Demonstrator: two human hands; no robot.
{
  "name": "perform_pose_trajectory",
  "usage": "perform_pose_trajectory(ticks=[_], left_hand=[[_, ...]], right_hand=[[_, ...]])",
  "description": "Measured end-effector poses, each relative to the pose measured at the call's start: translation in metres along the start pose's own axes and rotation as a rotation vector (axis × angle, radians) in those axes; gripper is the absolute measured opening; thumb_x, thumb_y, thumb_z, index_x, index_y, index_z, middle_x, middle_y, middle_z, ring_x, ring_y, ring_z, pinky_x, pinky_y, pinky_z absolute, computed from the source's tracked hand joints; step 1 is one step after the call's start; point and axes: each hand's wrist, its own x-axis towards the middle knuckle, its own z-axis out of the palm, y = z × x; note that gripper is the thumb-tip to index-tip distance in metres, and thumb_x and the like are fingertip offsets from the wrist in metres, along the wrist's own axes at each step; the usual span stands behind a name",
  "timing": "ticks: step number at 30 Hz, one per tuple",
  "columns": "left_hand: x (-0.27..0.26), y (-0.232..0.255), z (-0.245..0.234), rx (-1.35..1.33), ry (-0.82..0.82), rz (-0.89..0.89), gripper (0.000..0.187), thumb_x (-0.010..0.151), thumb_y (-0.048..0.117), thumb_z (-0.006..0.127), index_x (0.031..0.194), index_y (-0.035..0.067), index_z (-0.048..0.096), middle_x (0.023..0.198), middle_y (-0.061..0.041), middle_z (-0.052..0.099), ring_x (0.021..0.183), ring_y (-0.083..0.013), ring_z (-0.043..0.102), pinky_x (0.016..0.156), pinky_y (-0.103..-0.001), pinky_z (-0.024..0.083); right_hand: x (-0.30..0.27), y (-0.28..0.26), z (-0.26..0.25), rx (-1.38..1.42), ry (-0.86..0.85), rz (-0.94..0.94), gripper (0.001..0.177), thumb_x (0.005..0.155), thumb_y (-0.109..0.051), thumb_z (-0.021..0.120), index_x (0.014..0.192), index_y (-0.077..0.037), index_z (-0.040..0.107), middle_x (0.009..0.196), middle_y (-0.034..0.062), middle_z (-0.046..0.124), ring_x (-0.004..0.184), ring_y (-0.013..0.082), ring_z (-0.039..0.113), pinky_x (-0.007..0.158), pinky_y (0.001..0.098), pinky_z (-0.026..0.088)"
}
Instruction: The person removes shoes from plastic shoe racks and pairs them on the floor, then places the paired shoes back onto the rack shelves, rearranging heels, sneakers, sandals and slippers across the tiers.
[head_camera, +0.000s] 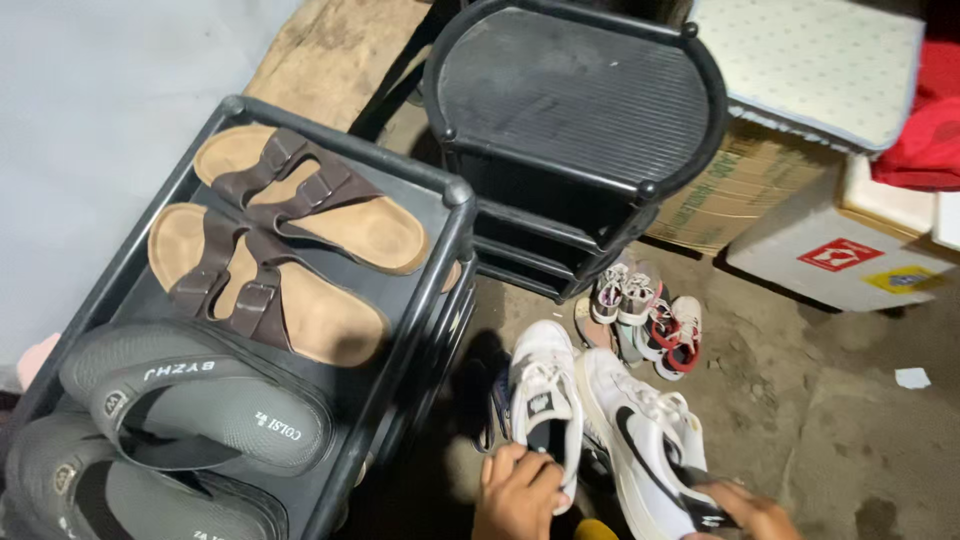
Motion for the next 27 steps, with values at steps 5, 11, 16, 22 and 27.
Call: perform_pose_trajectory(ticks=[5, 11, 16, 22, 27], left_hand=[[0.045, 0.033, -0.043, 0.038, 0.015, 0.06, 0.021, 0.079, 0.017, 0.077, 0.098, 0.009, 0.072, 0.106, -0.004, 0.071, 0.106, -0.0313, 0.061, 0.092, -0.046, 0.045], [0.108, 0.065, -0.079, 0.18, -0.013, 0.231, 0.019, 0.078, 0.019, 0.076, 0.093, 0.012, 0.067, 0.099, -0.003, 0.066, 0.093, -0.0282, 0.059, 0.079, -0.044, 0.045], [0.164, 0.066, -0.093, 0.317, 0.056, 0.342, 0.025, 0.086, 0.028, 0.075, 0.104, 0.015, 0.064, 0.1, -0.001, 0.061, 0.09, -0.0247, 0.056, 0.077, -0.041, 0.046], [0.235, 0.043, -0.097, 0.264, 0.135, 0.359, 0.031, 0.084, 0.024, 0.08, 0.11, 0.014, 0.065, 0.101, -0.004, 0.06, 0.089, -0.0227, 0.056, 0.068, -0.034, 0.049], [0.296, 0.02, -0.106, 0.358, 0.059, 0.233, 0.024, 0.079, 0.022, 0.082, 0.092, 0.013, 0.065, 0.092, -0.001, 0.061, 0.085, -0.0241, 0.059, 0.069, -0.038, 0.053]], right_hand=[[-0.002, -0.091, -0.035, 0.003, 0.141, -0.075, 0.071, 0.061, -0.032, 0.096, 0.121, -0.008, 0.07, 0.105, 0.0107, 0.078, 0.101, 0.0235, 0.079, 0.086, 0.0328, 0.059], [0.009, -0.192, -0.107, 0.029, 0.329, -0.158, 0.053, 0.066, -0.027, 0.09, 0.11, -0.004, 0.07, 0.104, 0.0117, 0.075, 0.089, 0.026, 0.077, 0.074, 0.0344, 0.059], [0.036, -0.228, -0.152, 0.031, 0.341, -0.068, 0.052, 0.071, -0.028, 0.087, 0.114, -0.006, 0.069, 0.095, 0.0107, 0.073, 0.067, 0.024, 0.071, 0.053, 0.0312, 0.059], [0.103, -0.236, -0.188, -0.023, 0.39, -0.232, 0.052, 0.07, -0.026, 0.085, 0.114, -0.003, 0.069, 0.099, 0.0115, 0.073, 0.056, 0.0201, 0.067, 0.049, 0.0329, 0.055], [0.149, -0.248, -0.207, -0.042, 0.464, -0.231, 0.052, 0.073, -0.028, 0.085, 0.115, -0.004, 0.069, 0.093, 0.0109, 0.071, 0.055, 0.02, 0.066, 0.054, 0.0338, 0.054]])
